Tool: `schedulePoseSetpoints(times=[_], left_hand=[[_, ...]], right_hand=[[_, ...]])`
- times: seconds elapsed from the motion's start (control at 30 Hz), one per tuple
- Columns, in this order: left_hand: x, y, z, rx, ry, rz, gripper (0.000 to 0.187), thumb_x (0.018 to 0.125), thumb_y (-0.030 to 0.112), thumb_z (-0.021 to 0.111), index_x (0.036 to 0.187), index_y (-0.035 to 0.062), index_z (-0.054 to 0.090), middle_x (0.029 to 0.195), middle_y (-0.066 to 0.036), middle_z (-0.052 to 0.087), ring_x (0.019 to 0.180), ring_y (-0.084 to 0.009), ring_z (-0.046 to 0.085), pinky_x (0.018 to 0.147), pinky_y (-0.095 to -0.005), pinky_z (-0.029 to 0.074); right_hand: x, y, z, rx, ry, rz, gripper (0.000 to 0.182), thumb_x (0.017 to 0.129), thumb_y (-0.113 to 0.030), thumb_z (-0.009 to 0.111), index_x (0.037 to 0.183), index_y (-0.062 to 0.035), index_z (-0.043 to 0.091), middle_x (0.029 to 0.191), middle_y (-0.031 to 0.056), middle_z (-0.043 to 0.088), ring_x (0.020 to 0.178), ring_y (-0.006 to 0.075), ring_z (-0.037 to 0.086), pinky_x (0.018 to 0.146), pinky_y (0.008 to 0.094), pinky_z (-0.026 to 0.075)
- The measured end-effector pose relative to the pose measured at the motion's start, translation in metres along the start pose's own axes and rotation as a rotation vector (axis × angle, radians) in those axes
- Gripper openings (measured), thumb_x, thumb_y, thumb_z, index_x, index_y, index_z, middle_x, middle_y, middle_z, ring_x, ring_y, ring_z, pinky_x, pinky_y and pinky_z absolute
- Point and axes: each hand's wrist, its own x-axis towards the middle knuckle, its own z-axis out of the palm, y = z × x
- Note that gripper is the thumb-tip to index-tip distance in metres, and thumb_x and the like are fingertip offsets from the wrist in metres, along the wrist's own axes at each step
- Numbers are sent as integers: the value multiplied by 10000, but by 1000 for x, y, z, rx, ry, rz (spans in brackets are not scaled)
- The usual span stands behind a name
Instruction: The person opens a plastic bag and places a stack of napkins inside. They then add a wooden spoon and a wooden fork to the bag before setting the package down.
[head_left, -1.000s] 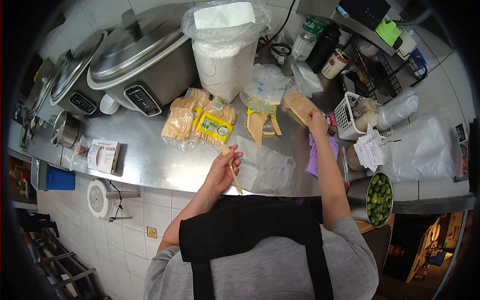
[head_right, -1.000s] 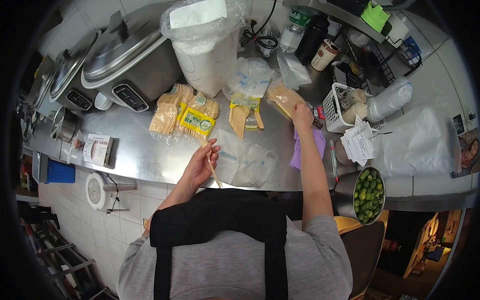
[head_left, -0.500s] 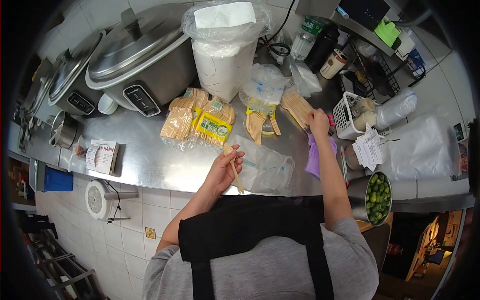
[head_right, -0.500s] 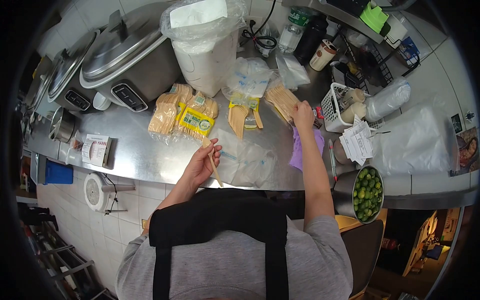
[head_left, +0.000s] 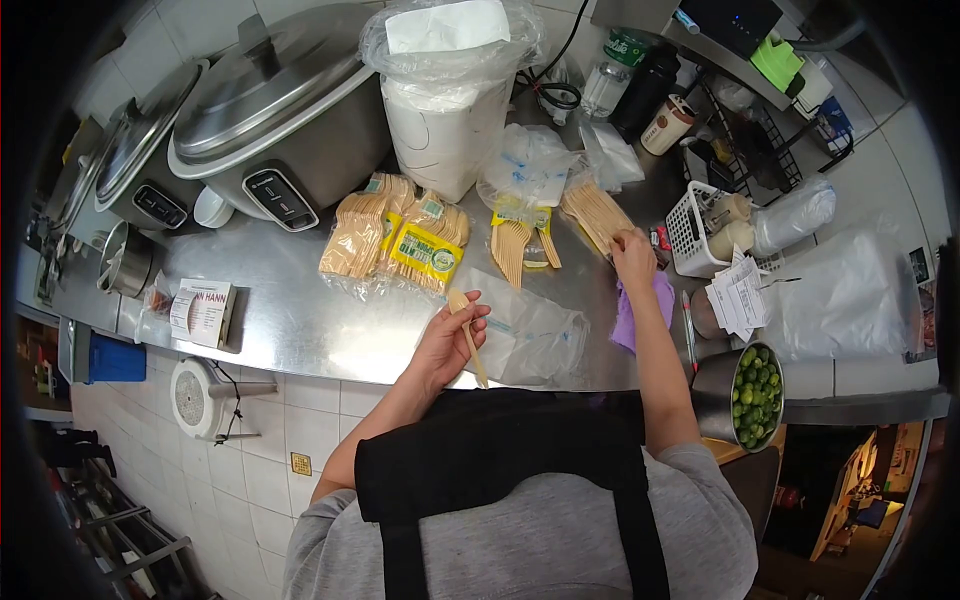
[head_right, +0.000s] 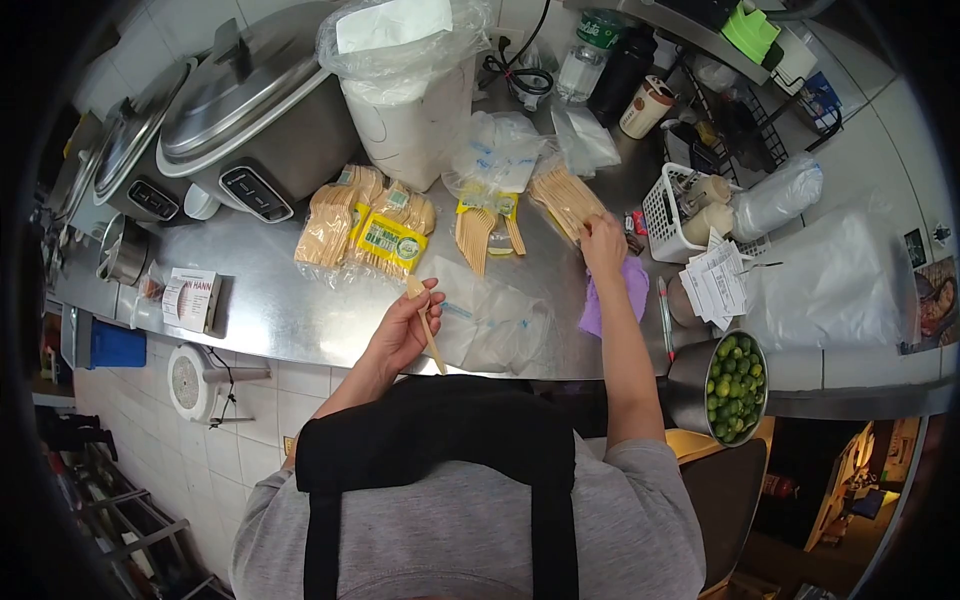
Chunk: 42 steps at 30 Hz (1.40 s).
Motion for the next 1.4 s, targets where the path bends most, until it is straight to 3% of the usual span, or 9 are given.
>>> schedulePoseSetpoints(times=[0.33, 0.63, 0.7, 0.8, 0.83, 0.93, 1.0, 1.07, 1.4], left_hand=[[-1, 0, 0, -2, 11, -5, 304, 865, 108, 522, 1157, 67, 446, 929, -71, 575, 739, -114, 553, 629, -234, 489], [-3, 5, 6, -30, 46, 19, 319, 861, 105, 518, 1163, 53, 431, 946, -89, 575, 765, -136, 559, 651, -249, 489], [-2, 6, 6, -58, 28, 18, 329, 859, 102, 510, 1170, 46, 420, 961, -102, 570, 790, -153, 560, 688, -267, 490], [0, 4, 6, -69, 4, -3, 336, 860, 97, 498, 1179, 39, 409, 973, -110, 566, 809, -162, 559, 716, -279, 487], [1, 3, 6, -65, 1, -6, 336, 860, 97, 498, 1179, 39, 409, 973, -110, 566, 809, -162, 559, 716, -279, 487], [1, 2, 6, -58, 5, -16, 336, 863, 97, 493, 1182, 35, 407, 982, -116, 562, 815, -164, 559, 722, -281, 486], [1, 3, 7, -65, 5, -11, 336, 865, 97, 489, 1183, 30, 404, 986, -117, 561, 817, -166, 560, 725, -285, 487], [2, 5, 6, -65, 2, 5, 335, 865, 98, 489, 1182, 29, 405, 987, -118, 560, 819, -166, 560, 730, -286, 487], [-4, 5, 8, -54, 10, 15, 332, 866, 102, 488, 1177, 21, 404, 987, -120, 554, 832, -171, 556, 750, -288, 485]], right_hand=[[11, -3, 9, -50, -75, -6, 151, 741, -104, 580, 880, -56, 611, 896, 135, 559, 861, 303, 559, 730, 390, 454], [15, 26, 4, 184, 111, 49, 140, 808, -120, 468, 808, 5, 529, 683, 158, 598, 575, 297, 579, 556, 375, 471], [11, 31, 1, 1051, -84, 579, 184, 842, -161, 458, 773, -4, 527, 637, 120, 582, 516, 192, 566, 490, 311, 443], [13, 30, -1, 885, 37, 345, 229, 859, -178, 452, 723, -11, 526, 575, 64, 546, 477, 109, 522, 448, 277, 408], [16, 19, -13, 628, 59, 229, 227, 855, -162, 457, 738, -6, 575, 601, 98, 587, 519, 176, 578, 494, 308, 434], [34, -5, -32, 386, 206, -76, 216, 859, -167, 478, 834, 3, 609, 630, 79, 599, 538, 118, 557, 507, 257, 425], [49, -19, -44, 417, 171, -74, 207, 841, -154, 500, 892, 2, 625, 627, 104, 604, 558, 151, 575, 549, 292, 441], [63, -33, -54, 468, 120, -28, 195, 815, -149, 519, 864, 8, 624, 649, 162, 612, 639, 288, 625, 595, 345, 464], [96, -47, -89, 255, 33, -37, 160, 811, -153, 518, 818, -36, 627, 613, 112, 616, 623, 264, 620, 624, 354, 464]])
